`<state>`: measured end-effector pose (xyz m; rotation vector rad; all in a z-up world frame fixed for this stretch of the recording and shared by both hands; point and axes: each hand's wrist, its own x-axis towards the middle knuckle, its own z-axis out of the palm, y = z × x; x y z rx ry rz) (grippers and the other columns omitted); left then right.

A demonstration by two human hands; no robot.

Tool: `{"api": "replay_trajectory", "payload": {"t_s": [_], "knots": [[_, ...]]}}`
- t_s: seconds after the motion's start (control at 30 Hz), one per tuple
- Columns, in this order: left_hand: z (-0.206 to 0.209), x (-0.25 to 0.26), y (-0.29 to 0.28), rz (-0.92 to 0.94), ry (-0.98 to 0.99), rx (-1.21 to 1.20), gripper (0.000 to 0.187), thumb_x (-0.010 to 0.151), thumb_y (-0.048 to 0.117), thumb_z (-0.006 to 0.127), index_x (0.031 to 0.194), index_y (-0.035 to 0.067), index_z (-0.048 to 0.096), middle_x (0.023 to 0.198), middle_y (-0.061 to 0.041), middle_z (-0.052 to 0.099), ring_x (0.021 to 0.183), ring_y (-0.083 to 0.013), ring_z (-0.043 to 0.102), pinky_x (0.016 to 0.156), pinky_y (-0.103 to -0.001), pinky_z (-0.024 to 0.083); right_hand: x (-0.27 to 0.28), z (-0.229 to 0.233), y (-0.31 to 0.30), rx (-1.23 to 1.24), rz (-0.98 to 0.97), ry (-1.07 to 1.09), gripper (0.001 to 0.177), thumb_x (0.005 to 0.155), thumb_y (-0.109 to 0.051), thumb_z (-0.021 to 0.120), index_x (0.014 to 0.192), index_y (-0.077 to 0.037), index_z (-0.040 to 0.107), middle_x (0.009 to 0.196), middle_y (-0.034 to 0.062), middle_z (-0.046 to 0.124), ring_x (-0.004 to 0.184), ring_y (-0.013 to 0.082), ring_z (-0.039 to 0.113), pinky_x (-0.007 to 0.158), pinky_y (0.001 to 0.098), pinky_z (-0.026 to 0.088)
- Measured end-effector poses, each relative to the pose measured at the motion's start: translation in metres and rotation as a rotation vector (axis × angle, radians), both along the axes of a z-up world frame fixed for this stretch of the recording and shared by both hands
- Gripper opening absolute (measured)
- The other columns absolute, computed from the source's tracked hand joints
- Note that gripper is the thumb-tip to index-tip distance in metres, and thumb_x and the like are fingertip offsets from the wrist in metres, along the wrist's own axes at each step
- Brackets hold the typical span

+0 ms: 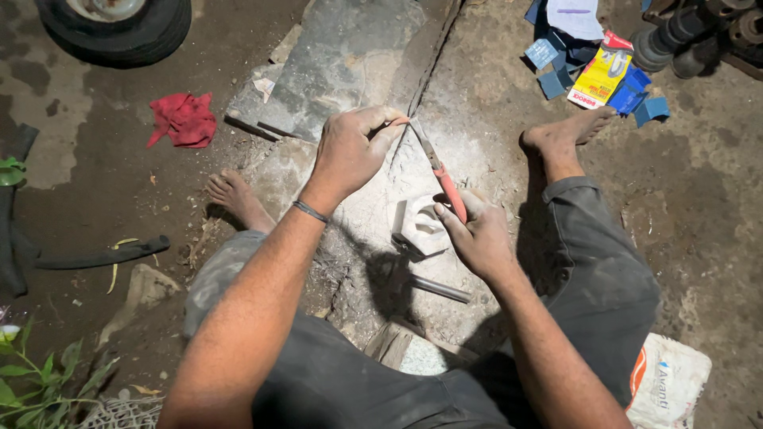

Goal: The person sits on the ground and uses pliers and a hammer to repeatedly strike and adjust a small metal pin inserted into a white hexagonal metal part. The person alternates between hammering the pin and using pliers to hold or reposition it.

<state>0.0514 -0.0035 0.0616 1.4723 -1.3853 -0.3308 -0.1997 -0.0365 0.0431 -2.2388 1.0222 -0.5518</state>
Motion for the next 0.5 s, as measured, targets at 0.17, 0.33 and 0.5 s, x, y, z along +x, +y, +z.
{"api": "replay_trajectory", "payload": {"t_s": [0.17,0.33,0.5], "knots": [[-0.002,0.003,0.0,-0.024,-0.09,-0.025,0.013,0.093,0.012,0.073,0.103,0.006,0.078,0.096,-0.015,0.077,0.086,-0.0312,0.074,0.075,-0.037,0.056,-0.001,-0.003,0.001,-0.008,-0.012,0.056,0.024,0.093,-0.023,0.073,0.098,0.0,0.068,0.085,0.0201,0.063,0.074,0.0363,0.065,0.067,0.0433,0.049],[-0.008,0.006,0.0,-0.104,0.034,0.026,0.017,0.093,0.013,0.073,0.108,0.006,0.078,0.095,-0.014,0.077,0.081,-0.0237,0.075,0.072,-0.033,0.056,-0.005,-0.004,0.005,-0.035,0.004,0.058,0.024,0.094,-0.022,0.072,0.097,0.002,0.067,0.086,0.0218,0.063,0.076,0.0395,0.063,0.068,0.045,0.048],[-0.008,0.009,-0.002,-0.18,0.207,0.069,0.017,0.096,0.012,0.072,0.109,0.004,0.078,0.091,-0.008,0.08,0.076,-0.0092,0.07,0.068,-0.027,0.055,-0.003,-0.002,0.015,0.084,0.021,-0.106,0.026,0.095,-0.022,0.071,0.104,0.002,0.07,0.085,0.0135,0.068,0.075,0.0274,0.064,0.068,0.0403,0.05]]}}
